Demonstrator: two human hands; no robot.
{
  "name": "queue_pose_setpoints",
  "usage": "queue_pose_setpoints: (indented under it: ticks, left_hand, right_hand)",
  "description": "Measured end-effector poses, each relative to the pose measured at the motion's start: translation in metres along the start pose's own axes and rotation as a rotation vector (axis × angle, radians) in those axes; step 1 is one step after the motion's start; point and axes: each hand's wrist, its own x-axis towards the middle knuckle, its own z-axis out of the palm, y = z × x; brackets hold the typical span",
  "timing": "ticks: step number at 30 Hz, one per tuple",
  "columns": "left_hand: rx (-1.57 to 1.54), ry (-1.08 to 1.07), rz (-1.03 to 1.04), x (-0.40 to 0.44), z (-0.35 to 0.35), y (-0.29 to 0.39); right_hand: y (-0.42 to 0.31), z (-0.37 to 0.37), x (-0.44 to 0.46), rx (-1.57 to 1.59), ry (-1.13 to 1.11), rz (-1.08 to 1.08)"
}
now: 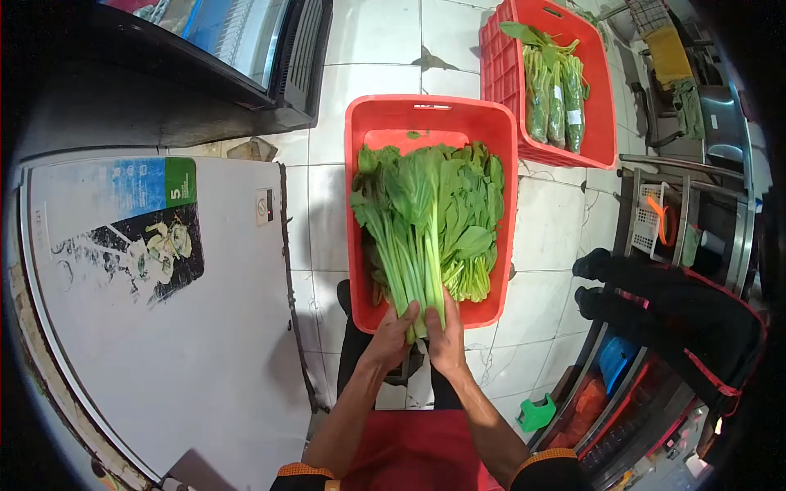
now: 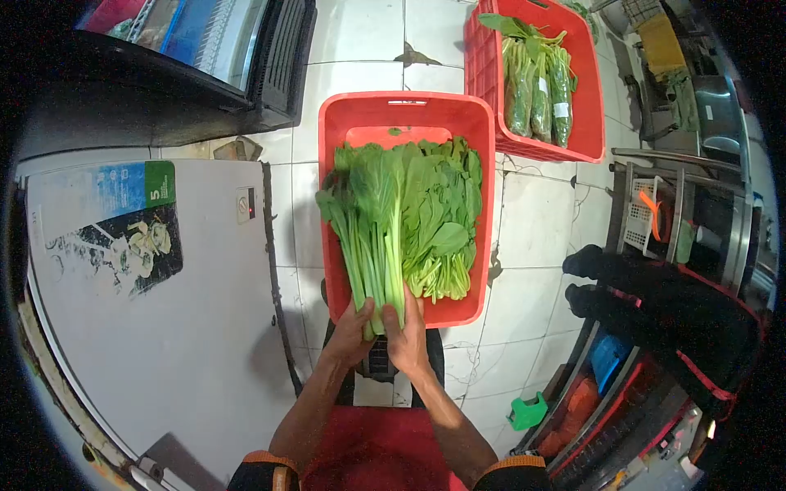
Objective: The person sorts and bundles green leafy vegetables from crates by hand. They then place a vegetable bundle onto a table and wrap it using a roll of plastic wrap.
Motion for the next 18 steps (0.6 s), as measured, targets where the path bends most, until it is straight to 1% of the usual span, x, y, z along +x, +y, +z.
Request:
queue_pose_setpoints:
  ticks: [1, 2, 3, 4, 5, 6, 8, 9, 10, 12, 14, 15, 16, 18]
  left_hand:
    - [-0.019, -0.052, -0.040, 0.004, -0.001, 0.001]
    - [-0.038, -0.105, -0.077, 0.007, 0.000, 0.003]
    - [-0.035, -0.113, -0.072, 0.008, 0.004, 0.003]
    - [0.002, -0.177, -0.057, 0.011, 0.010, 0.002]
    - [0.037, -0.242, -0.043, 0.012, 0.020, 0.003]
    - [0.039, -0.256, -0.041, 0.008, 0.029, 0.003]
    - [-0.187, -0.229, -0.057, -0.005, 0.051, 0.004]
    - [-0.190, -0.203, -0.048, -0.010, 0.060, 0.003]
    - [-0.180, -0.233, -0.043, -0.019, 0.071, 0.006]
    - [-0.271, -0.294, -0.177, -0.038, 0.098, 0.022]
    - [-0.391, -0.419, -0.240, -0.034, 0.091, 0.030]
    - [-0.233, -0.301, -0.163, -0.044, 0.101, 0.041]
    - [-0.284, -0.272, -0.144, -0.044, 0.099, 0.045]
    - [-0.208, -0.153, -0.089, -0.052, 0.103, 0.058]
  right_hand:
    - [-0.003, -0.002, -0.002, -0.039, -0.002, -0.064]
    - [-0.006, -0.005, -0.003, -0.039, 0.001, -0.074]
    - [-0.007, -0.007, -0.005, -0.208, 0.074, -0.162]
    - [-0.012, -0.010, -0.005, -0.378, 0.152, -0.252]
    - [-0.027, -0.012, -0.005, -0.460, 0.275, -0.278]
    - [-0.039, -0.015, -0.009, -0.463, 0.285, -0.287]
    - [-0.060, -0.021, -0.016, -0.584, 0.435, -0.365]
    - [-0.072, -0.022, -0.019, -0.547, 0.495, -0.376]
    - [-0.081, -0.024, -0.026, -0.548, 0.521, -0.396]
    - [-0.096, -0.033, -0.047, -0.537, 0.562, -0.517]
    - [-0.118, -0.048, -0.063, -0.436, 0.386, -0.778]
    - [-0.123, -0.058, -0.077, -0.332, 0.292, -0.829]
    - [-0.129, -0.070, -0.090, -0.224, 0.190, -0.882]
    - [-0.168, -0.099, -0.118, -0.189, 0.069, -1.090]
